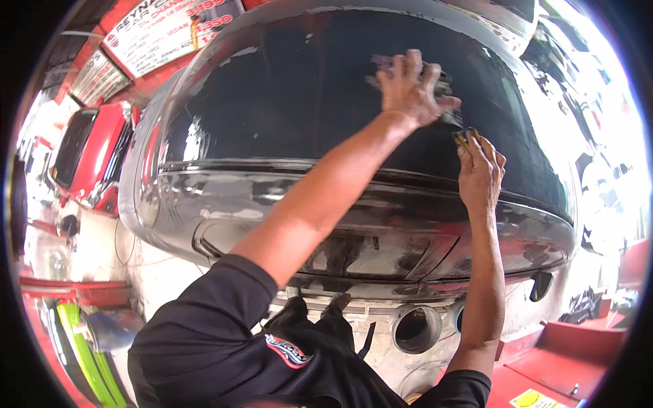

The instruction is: The person is using a sanding block and a damp cloth to sand and smooth the surface of a dark-colored vehicle body panel.

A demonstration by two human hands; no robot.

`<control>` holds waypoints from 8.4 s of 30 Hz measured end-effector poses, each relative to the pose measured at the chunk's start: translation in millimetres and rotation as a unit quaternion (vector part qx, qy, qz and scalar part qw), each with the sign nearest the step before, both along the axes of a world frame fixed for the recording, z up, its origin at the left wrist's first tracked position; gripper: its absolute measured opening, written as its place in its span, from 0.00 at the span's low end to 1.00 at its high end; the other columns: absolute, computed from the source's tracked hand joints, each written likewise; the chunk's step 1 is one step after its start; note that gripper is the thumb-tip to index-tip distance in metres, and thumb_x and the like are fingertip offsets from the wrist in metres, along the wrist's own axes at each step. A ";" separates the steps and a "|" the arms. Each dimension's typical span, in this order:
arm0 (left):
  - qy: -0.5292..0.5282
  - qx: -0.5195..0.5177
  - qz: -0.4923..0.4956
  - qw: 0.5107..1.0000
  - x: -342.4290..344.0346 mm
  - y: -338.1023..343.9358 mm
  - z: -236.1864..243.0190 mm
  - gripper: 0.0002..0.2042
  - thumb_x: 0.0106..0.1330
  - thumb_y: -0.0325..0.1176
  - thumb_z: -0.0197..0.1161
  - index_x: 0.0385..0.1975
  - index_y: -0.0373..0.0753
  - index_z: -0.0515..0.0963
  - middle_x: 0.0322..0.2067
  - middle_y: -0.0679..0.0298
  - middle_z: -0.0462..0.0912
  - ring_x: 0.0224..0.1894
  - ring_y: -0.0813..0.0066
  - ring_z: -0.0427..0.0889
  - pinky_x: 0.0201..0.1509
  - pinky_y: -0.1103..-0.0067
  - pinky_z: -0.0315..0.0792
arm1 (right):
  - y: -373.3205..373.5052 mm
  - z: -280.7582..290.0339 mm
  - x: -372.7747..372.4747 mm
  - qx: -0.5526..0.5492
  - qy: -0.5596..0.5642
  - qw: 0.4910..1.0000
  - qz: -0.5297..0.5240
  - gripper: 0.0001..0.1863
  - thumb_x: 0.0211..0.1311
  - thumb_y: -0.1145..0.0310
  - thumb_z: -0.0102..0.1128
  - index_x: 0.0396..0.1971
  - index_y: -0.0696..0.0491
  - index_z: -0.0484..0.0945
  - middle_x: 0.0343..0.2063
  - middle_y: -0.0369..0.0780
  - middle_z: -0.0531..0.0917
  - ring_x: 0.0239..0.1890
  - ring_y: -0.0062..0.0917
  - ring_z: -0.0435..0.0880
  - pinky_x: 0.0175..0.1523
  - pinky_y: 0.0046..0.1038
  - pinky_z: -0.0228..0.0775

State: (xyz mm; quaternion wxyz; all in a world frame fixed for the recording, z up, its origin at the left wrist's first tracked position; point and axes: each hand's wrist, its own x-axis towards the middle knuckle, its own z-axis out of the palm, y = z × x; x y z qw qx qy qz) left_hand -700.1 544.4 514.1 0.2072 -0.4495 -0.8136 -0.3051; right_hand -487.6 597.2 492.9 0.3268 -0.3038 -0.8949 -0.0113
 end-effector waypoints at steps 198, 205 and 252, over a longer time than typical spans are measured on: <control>-0.055 -0.048 0.131 0.989 -399.3 -348.4 -69.7 0.39 0.77 0.66 0.44 0.71 0.35 0.68 0.74 0.50 0.66 0.78 0.50 0.60 0.79 0.52 0.53 | -219.4 37.6 -432.2 0.000 -0.235 0.870 0.433 0.21 0.71 0.65 0.58 0.62 0.46 0.83 0.65 0.41 0.79 0.55 0.37 0.78 0.64 0.38 0.70; -0.046 -0.034 0.122 0.991 -388.3 -353.3 -62.6 0.38 0.78 0.65 0.43 0.71 0.35 0.69 0.74 0.49 0.66 0.77 0.48 0.61 0.79 0.53 0.54 | -57.5 16.7 -658.2 0.081 -0.144 0.927 0.338 0.23 0.74 0.56 0.55 0.64 0.46 0.80 0.55 0.44 0.86 0.57 0.44 0.85 0.66 0.40 0.72; -0.072 -0.045 0.089 0.992 -398.3 -345.0 -70.7 0.41 0.76 0.70 0.41 0.72 0.38 0.69 0.75 0.50 0.65 0.80 0.51 0.57 0.81 0.53 0.50 | 57.2 10.5 -596.6 0.005 -0.112 0.961 0.253 0.21 0.71 0.57 0.58 0.58 0.49 0.81 0.54 0.45 0.86 0.59 0.42 0.82 0.68 0.41 0.64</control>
